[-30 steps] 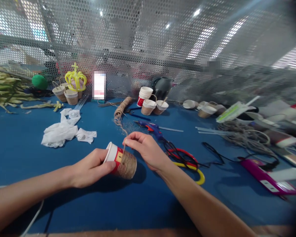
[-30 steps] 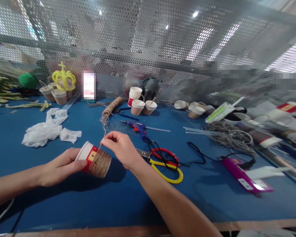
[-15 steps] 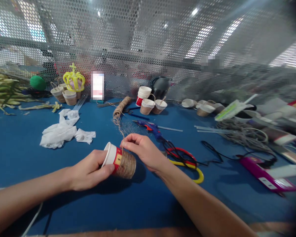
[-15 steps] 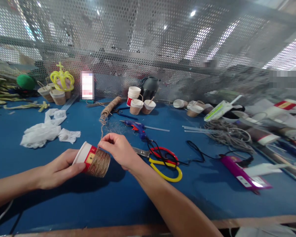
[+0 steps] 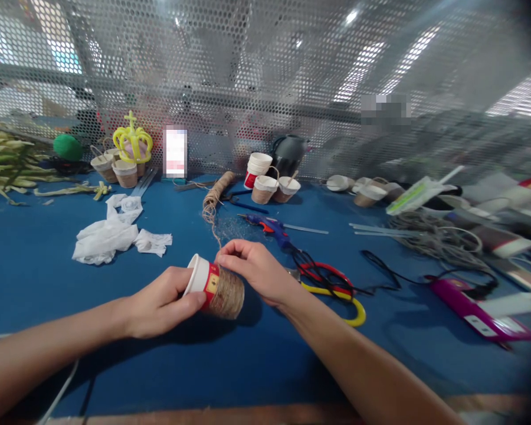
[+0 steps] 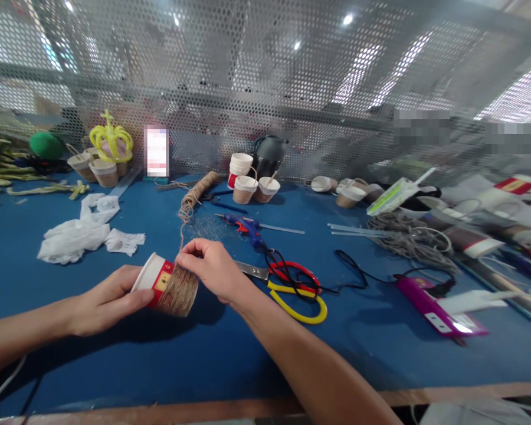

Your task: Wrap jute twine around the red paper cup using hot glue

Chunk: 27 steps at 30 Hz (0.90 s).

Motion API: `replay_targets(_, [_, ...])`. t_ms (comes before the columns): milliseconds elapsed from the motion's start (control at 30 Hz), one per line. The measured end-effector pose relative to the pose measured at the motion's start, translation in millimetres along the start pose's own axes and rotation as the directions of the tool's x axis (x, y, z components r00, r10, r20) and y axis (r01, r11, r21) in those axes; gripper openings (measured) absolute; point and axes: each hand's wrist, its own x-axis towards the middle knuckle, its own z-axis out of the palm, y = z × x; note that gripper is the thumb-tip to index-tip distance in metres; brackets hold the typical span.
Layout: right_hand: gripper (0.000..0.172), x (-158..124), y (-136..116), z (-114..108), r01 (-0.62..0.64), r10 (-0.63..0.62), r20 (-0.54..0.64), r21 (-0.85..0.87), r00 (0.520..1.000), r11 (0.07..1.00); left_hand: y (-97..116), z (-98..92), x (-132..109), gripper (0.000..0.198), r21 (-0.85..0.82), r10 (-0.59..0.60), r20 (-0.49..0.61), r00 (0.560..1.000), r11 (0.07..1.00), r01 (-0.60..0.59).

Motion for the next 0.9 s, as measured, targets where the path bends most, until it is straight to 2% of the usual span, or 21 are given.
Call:
replay_targets(100, [0.011,3.2,3.1,-0.7,-0.017,0.017,-0.009,-0.025,1.0,1.0,-3.5,2.6,1.2,0.022,-0.264,-0.144,-0.033,0.989,0.956,0.131])
replay_targets(200, [0.023,6.4,6.1,-2.2,-0.027,0.027,-0.006,0.012,1.0,1.0,-5.2,4.8,5.8,0.018,-0.581,-0.309,-0.091,0.947,0.789,0.201])
replay_targets(267, [0.031,7.0,6.5,-3.5,-0.022,0.021,0.012,0.07,1.0,0.997,-5.4,4.4,10.2,0.017,-0.731,-0.404,-0.156,0.902,0.661,0.17])
replay_targets(400, [0.033,4.8,3.8,-4.9,-0.023,0.005,0.102,0.18,0.995,0.983,-7.2,-0.4,17.4,0.018,-0.818,-0.484,-0.268,0.833,0.571,0.068])
replay_targets(467, [0.032,3.6,2.5,-4.8,-0.038,0.006,0.142,0.227,0.99,0.973,-8.9,-2.8,18.7,0.02,-0.828,-0.488,-0.279,0.827,0.559,0.05])
replay_targets(567, [0.03,3.6,2.0,-4.0,-0.068,0.031,0.137,0.276,0.99,0.959,-9.9,-5.1,18.4,0.02,-0.816,-0.423,-0.25,0.871,0.576,0.045])
replay_targets(667, [0.029,5.1,2.5,-3.4,-0.11,0.078,0.108,0.333,0.991,0.936,-9.5,-6.7,16.9,0.025,-0.768,-0.348,-0.218,0.912,0.637,0.059])
replay_targets(900, [0.026,6.2,2.9,-3.0,-0.121,0.102,0.074,0.339,0.992,0.933,-12.4,-7.7,13.4,0.033,-0.654,-0.268,-0.217,0.939,0.754,0.065])
